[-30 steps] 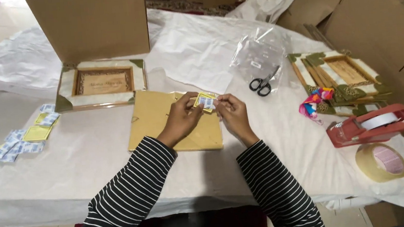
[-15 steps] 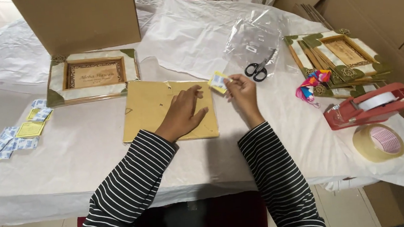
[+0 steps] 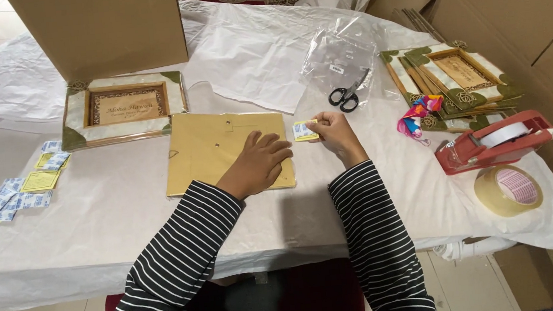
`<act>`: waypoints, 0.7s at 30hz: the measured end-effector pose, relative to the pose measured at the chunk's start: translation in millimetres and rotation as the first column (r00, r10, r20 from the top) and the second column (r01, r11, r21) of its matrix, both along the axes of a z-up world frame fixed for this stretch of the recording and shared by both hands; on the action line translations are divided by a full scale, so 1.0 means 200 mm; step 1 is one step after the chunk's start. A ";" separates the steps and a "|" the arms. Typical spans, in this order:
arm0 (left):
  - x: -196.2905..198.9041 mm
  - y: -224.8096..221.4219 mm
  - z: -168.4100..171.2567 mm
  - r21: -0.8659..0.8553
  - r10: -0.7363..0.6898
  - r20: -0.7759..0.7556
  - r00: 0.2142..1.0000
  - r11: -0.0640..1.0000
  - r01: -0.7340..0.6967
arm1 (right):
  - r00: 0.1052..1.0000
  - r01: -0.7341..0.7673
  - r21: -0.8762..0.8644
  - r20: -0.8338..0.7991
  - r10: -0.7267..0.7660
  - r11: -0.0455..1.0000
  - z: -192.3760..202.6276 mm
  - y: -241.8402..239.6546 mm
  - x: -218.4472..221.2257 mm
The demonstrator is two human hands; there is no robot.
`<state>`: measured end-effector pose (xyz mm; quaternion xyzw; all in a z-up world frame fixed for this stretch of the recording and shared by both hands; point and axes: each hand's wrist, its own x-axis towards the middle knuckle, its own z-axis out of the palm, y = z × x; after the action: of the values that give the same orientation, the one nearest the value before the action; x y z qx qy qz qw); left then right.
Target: The person is packaging picture frames by sliding them into plastic sleeves, folding the excess material, and sealing the package with adhesive stickers.
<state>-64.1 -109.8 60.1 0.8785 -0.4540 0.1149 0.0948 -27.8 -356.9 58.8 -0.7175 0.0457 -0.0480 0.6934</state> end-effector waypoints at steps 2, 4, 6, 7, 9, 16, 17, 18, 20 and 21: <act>0.01 0.00 -0.02 -0.024 0.003 0.004 1.000 1.000 -0.003 | 0.999 -0.030 0.012 -0.030 0.031 0.999 -0.01 -0.01 -0.01; 0.02 -0.01 -0.03 -0.046 0.004 0.009 1.000 0.999 -0.003 | 0.997 -0.057 0.027 -0.058 0.059 0.998 -0.02 -0.01 -0.01; 0.03 -0.01 -0.03 -0.072 -0.002 0.006 1.000 0.997 0.003 | 0.984 -0.137 -0.044 -0.118 0.131 0.990 -0.04 -0.02 -0.01; 0.02 0.00 -0.03 -0.073 -0.002 0.006 1.000 0.997 0.002 | 0.984 -0.137 -0.044 -0.118 0.131 0.990 -0.02 -0.01 -0.03; 0.02 0.00 -0.02 -0.093 0.008 0.013 1.000 0.996 -0.007 | 0.972 -0.199 -0.037 -0.135 0.193 0.979 0.03 0.02 -0.06; 0.01 0.01 -0.02 -0.129 0.021 0.031 0.999 0.992 -0.017 | 0.976 -0.198 -0.021 -0.101 0.195 0.980 0.00 -0.03 -0.02; 0.01 0.01 -0.01 -0.129 0.024 0.030 0.999 0.991 -0.020 | 0.975 -0.200 -0.027 -0.101 0.196 0.980 0.00 -0.02 -0.03; 0.00 0.01 -0.01 -0.130 0.027 0.030 0.999 0.991 -0.023 | 0.975 -0.201 -0.033 -0.101 0.197 0.979 0.01 -0.01 -0.04; 0.00 0.01 0.00 -0.139 0.029 0.034 0.999 0.990 -0.024 | 0.973 -0.211 -0.035 -0.105 0.206 0.977 -0.02 0.00 -0.03; -0.01 0.01 0.00 -0.148 0.030 0.038 0.999 0.989 -0.024 | 0.970 -0.220 -0.036 -0.111 0.215 0.975 -0.03 0.01 -0.02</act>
<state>-65.5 -107.1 60.0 0.8727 -0.4341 0.1668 0.1489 -32.3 -354.7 53.2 -0.7361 0.0022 0.0655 0.6737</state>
